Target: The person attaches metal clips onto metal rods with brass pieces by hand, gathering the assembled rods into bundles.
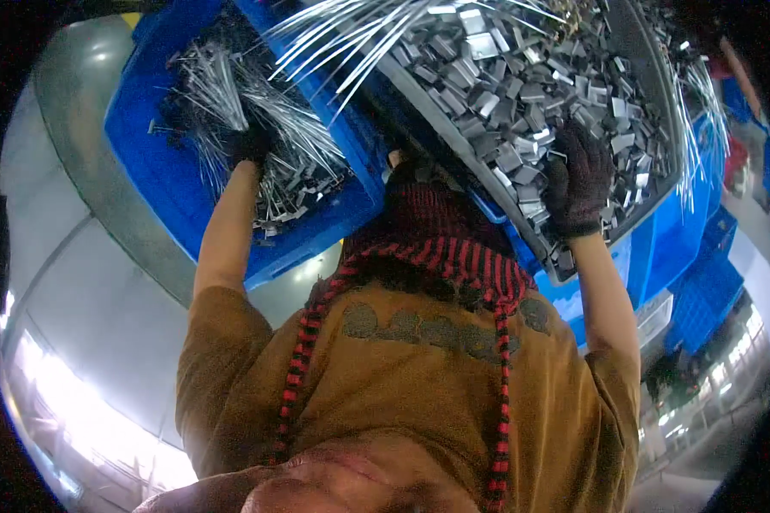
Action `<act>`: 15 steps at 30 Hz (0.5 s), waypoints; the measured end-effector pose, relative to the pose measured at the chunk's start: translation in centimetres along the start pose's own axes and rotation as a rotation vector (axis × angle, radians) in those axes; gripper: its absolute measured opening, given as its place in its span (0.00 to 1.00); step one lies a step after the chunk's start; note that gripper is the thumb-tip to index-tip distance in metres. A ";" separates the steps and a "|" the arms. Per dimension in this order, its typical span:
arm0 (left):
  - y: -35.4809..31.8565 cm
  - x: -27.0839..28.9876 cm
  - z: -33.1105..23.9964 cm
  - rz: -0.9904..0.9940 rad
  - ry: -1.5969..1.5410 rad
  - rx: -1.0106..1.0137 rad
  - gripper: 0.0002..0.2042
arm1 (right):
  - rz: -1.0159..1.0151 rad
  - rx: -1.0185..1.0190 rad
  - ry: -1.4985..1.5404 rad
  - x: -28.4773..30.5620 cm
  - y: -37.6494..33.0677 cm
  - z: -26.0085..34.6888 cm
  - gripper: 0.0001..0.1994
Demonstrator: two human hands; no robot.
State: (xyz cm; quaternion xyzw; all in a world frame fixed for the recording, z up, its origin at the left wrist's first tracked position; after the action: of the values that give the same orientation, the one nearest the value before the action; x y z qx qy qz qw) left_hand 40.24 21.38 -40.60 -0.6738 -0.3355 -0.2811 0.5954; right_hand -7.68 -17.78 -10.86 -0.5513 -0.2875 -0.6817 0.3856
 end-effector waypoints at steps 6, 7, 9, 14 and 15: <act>0.6 -0.1 -0.2 0.046 -0.163 0.016 0.43 | -0.006 -0.046 -0.026 0.6 -0.5 -0.4 0.22; -0.4 -0.2 -1.0 0.170 -0.105 0.082 0.47 | -0.002 -0.055 -0.021 0.6 -0.8 -0.7 0.21; -1.2 1.2 -1.4 0.176 -0.183 -0.015 0.47 | -0.005 -0.094 0.051 0.8 -0.7 -0.7 0.21; -1.5 6.0 1.1 0.063 0.017 -0.234 0.43 | 0.200 -0.157 -0.093 2.3 -0.4 1.6 0.18; -3.1 6.5 0.0 0.055 0.009 -0.264 0.43 | 0.287 -0.181 -0.144 2.5 -1.0 2.0 0.17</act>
State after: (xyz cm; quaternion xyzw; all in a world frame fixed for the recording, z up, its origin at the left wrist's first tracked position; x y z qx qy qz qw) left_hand 41.87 22.37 -33.64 -0.7539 -0.2742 -0.3092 0.5106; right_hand -7.74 -16.15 -7.96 -0.6663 -0.1702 -0.6016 0.4063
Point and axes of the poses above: each hand's wrist, its own y-axis towards the middle knuckle, its own x-axis out of the back of the hand, z = x × y, the point moved 7 cm from there along y, towards the middle knuckle, and after that the axes turned 6 degrees about z, right-handed, at the moved point
